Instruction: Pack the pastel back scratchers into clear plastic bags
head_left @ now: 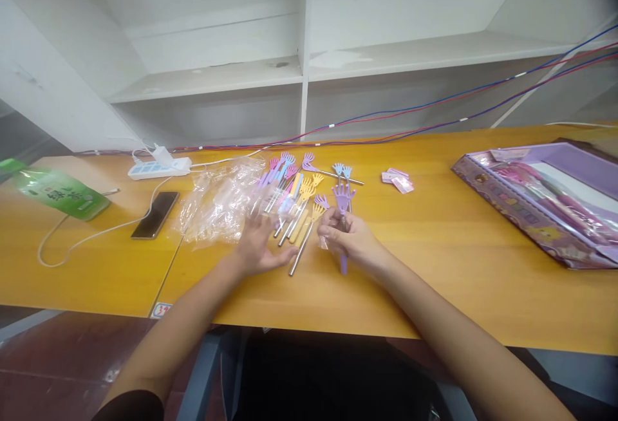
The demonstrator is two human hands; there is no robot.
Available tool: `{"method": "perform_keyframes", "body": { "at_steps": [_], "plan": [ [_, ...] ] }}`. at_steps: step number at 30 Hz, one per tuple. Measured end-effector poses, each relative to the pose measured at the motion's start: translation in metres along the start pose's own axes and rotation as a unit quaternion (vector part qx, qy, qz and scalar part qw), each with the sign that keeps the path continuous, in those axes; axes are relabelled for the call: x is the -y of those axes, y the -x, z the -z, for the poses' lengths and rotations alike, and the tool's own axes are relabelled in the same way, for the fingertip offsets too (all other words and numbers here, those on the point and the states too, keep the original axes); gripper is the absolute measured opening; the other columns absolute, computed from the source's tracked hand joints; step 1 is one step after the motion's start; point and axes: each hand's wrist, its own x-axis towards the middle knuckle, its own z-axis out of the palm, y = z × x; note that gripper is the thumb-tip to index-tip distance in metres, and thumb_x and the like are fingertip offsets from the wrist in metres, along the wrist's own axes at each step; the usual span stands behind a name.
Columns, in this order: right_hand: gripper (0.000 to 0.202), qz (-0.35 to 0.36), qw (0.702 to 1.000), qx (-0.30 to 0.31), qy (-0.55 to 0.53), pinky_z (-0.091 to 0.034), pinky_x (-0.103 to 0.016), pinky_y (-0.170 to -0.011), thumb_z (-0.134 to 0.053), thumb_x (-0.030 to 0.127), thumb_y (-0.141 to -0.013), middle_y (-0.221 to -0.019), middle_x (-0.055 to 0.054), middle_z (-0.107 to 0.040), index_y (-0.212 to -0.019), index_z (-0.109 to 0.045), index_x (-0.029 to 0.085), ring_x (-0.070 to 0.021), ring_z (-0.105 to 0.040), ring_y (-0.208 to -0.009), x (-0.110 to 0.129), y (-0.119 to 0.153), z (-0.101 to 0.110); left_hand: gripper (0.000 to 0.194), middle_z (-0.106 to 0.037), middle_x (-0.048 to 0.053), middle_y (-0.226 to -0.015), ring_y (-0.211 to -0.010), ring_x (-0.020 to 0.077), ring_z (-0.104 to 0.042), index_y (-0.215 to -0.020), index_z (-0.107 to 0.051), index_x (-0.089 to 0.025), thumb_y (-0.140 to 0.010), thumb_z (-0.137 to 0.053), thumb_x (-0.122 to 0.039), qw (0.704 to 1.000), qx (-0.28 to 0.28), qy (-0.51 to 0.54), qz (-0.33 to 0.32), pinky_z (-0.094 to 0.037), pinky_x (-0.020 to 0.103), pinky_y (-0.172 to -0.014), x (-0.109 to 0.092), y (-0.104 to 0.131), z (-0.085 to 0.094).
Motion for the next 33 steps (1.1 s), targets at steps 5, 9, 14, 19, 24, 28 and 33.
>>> {"method": "perform_keyframes", "body": {
  "at_steps": [5,9,14,19,24,28,33],
  "plan": [
    [0.056,-0.013,0.999,-0.014,0.036,-0.025,-0.021,-0.041,-0.093,0.064,-0.076,-0.064,0.009,-0.054,-0.091,-0.058,0.022,-0.0058,-0.037,-0.045,0.002,-0.002,-0.004,0.08,-0.063,0.014,-0.147,-0.146,0.0384,-0.057,-0.141,-0.068,-0.028,-0.073,-0.098,-0.06,0.964,0.054,0.181,0.188,-0.045,0.054,-0.127,0.011,-0.007,-0.002],
    [0.056,-0.022,0.998,-0.015,0.049,-0.028,-0.023,-0.043,-0.095,0.063,-0.073,-0.061,0.009,-0.051,-0.087,-0.057,0.023,-0.0072,-0.037,-0.047,0.0,-0.002,-0.004,0.093,-0.07,0.011,-0.133,-0.12,0.0323,-0.071,-0.149,-0.063,-0.031,-0.067,-0.105,-0.049,0.902,0.124,0.32,0.26,-0.058,0.049,-0.111,0.002,0.0,-0.023],
    [0.053,-0.014,0.996,-0.036,0.084,-0.035,-0.024,-0.048,-0.095,0.06,-0.074,-0.067,0.006,-0.054,-0.085,-0.059,0.022,-0.0104,-0.045,-0.055,-0.002,-0.001,-0.005,0.078,-0.069,0.012,-0.131,-0.111,0.0288,-0.075,-0.141,-0.065,-0.027,-0.073,-0.101,-0.042,0.867,0.103,0.378,0.307,-0.066,0.041,-0.092,-0.022,0.011,-0.044],
    [0.051,0.007,0.994,-0.022,0.107,-0.044,-0.026,-0.06,-0.094,0.059,-0.077,-0.081,0.002,-0.062,-0.092,-0.062,0.021,-0.0127,-0.054,-0.067,-0.007,-0.002,-0.003,0.061,-0.073,0.007,-0.111,-0.096,0.0214,-0.077,-0.125,-0.066,-0.022,-0.076,-0.1,-0.036,0.853,0.062,0.405,0.325,-0.066,0.036,-0.089,-0.027,0.007,-0.044],
    [0.038,0.084,0.981,-0.099,0.142,-0.036,-0.029,-0.052,-0.063,0.059,-0.103,-0.084,0.002,-0.054,-0.117,-0.065,0.024,-0.0125,-0.038,-0.056,-0.002,0.0,0.012,0.061,-0.071,0.004,-0.105,-0.088,0.0181,-0.076,-0.122,-0.065,-0.022,-0.075,-0.101,-0.037,0.831,0.006,0.418,0.367,-0.064,0.031,-0.083,-0.011,0.004,-0.037],
    [0.032,0.27,0.886,-0.117,0.358,-0.05,-0.039,-0.079,-0.044,0.04,-0.114,-0.1,-0.007,-0.059,-0.108,-0.07,0.023,-0.0217,-0.058,-0.084,0.012,0.006,0.029,0.06,-0.071,0.005,-0.109,-0.087,0.0169,-0.075,-0.122,-0.065,-0.022,-0.076,-0.1,-0.037,0.831,-0.039,0.417,0.365,-0.063,0.029,-0.08,0.0,0.003,-0.032],
    [0.03,0.28,0.83,-0.006,0.482,-0.051,-0.039,-0.084,-0.043,0.029,-0.114,-0.1,-0.008,-0.059,-0.101,-0.068,0.022,-0.0241,-0.062,-0.091,0.019,0.01,0.035,0.059,-0.072,0.005,-0.109,-0.086,0.0169,-0.075,-0.121,-0.064,-0.022,-0.077,-0.1,-0.032,0.84,-0.049,0.423,0.337,-0.064,0.03,-0.079,0.004,0.0,-0.026]
  ]
}}
